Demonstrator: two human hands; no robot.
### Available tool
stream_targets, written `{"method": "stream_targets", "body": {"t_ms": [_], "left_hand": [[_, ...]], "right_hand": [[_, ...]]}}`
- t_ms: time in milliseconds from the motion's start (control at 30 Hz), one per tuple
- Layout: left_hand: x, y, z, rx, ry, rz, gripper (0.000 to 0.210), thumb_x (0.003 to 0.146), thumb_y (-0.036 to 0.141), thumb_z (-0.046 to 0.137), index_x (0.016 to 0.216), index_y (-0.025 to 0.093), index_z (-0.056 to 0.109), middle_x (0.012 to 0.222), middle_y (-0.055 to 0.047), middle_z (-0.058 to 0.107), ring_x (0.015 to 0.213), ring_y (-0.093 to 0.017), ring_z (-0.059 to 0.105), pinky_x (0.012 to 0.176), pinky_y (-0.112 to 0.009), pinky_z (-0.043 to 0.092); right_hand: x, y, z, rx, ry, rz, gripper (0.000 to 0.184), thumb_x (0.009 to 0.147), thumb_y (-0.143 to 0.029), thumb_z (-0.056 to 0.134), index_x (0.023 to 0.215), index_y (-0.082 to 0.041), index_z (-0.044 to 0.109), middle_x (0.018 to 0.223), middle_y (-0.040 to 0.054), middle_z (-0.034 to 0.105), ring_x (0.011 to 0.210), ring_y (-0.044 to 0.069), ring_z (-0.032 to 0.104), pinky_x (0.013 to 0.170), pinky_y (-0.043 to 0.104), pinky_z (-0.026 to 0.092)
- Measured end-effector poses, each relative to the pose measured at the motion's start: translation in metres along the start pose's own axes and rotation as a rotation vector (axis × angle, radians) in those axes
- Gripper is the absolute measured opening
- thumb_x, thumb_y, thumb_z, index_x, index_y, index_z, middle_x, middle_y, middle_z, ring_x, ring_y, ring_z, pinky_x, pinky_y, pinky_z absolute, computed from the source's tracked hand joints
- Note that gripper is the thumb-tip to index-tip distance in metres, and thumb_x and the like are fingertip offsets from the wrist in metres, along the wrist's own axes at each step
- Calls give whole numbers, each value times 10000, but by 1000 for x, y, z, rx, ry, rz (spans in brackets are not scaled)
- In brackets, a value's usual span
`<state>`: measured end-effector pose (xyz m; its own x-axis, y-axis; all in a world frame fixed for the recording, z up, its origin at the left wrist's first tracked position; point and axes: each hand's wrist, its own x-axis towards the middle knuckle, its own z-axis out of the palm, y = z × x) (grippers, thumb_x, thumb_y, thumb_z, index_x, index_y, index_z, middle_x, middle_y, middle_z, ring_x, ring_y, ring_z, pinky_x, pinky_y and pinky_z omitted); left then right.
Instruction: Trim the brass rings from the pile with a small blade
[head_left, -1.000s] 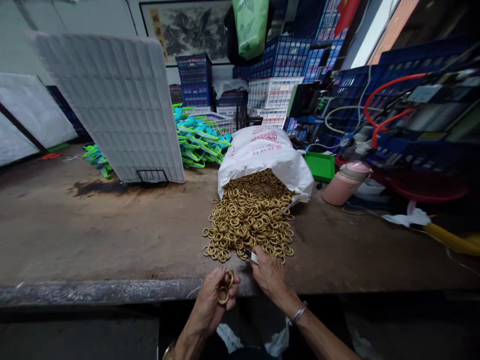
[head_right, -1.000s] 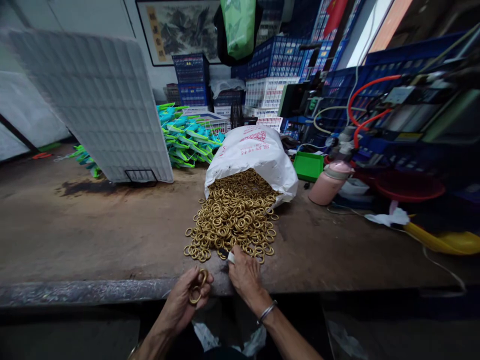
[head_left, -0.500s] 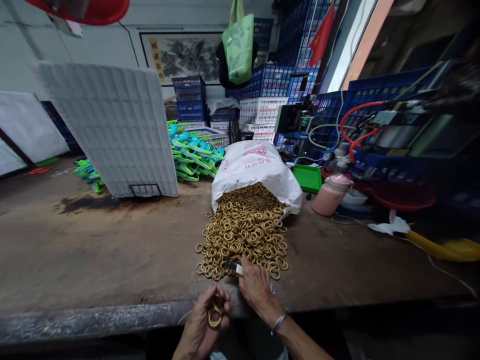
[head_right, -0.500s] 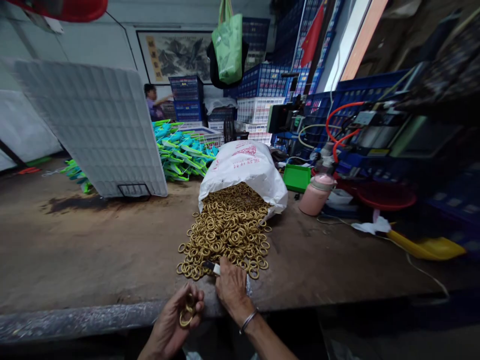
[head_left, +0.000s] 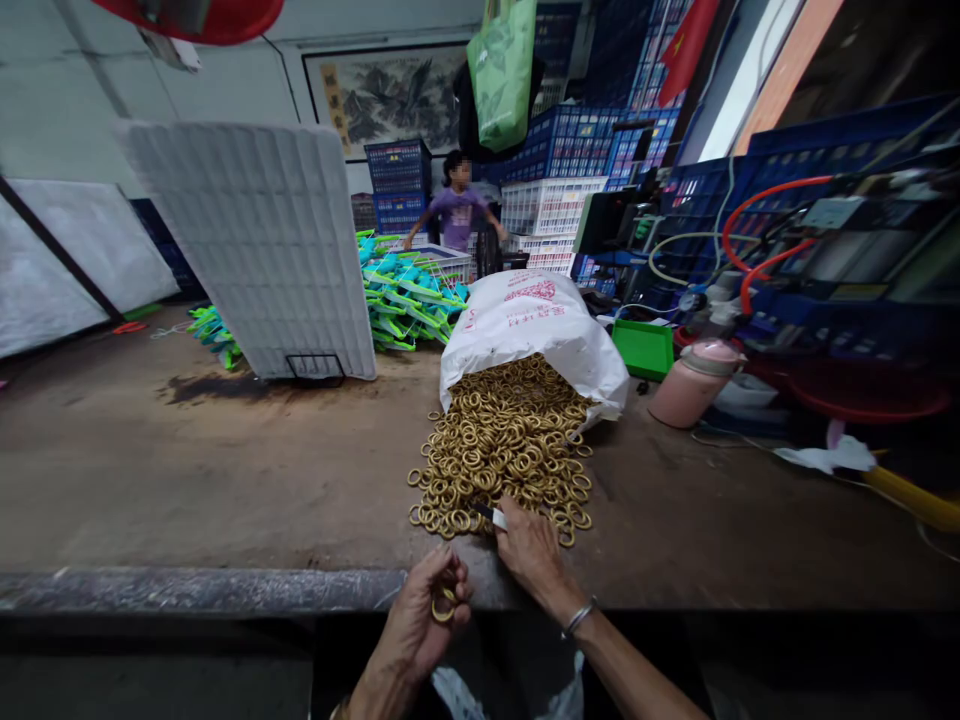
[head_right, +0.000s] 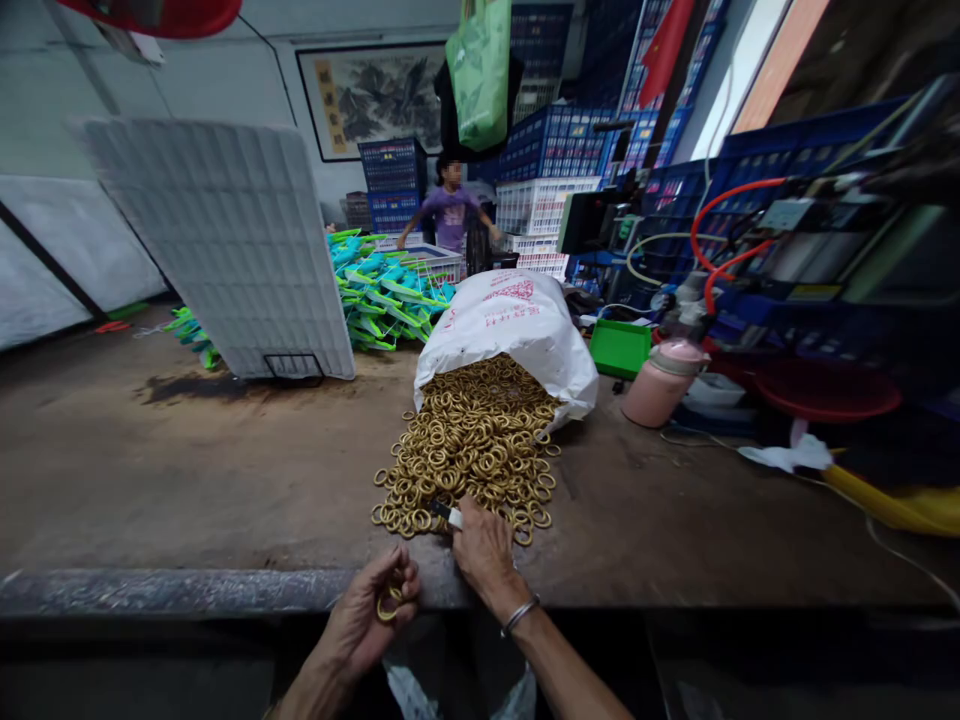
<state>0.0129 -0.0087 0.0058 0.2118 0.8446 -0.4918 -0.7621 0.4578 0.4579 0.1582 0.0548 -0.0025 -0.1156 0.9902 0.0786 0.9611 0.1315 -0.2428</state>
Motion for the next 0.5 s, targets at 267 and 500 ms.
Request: {"method": "stream_targets", "body": {"t_ms": [267,500], "left_hand": [[2,-3,2,74,-13,35,321,619,269,703,693,169,408,528,71,412,418,-30,378,379,-138,207],[7,-3,6,121,28,21,278,613,224,694,780,151,484,595,39,486,463,-42,446,380,-130,222]], "right_hand": [[-4,20,4,41,47,1,136,782,-148,416,806,-190,542,648,15,616,575,127,528,527,257,181],[-3,21,4,125,34,-44,174,772,-157,422,880,-204,550,691,19,633,622,141,556,553,236,245]]}}
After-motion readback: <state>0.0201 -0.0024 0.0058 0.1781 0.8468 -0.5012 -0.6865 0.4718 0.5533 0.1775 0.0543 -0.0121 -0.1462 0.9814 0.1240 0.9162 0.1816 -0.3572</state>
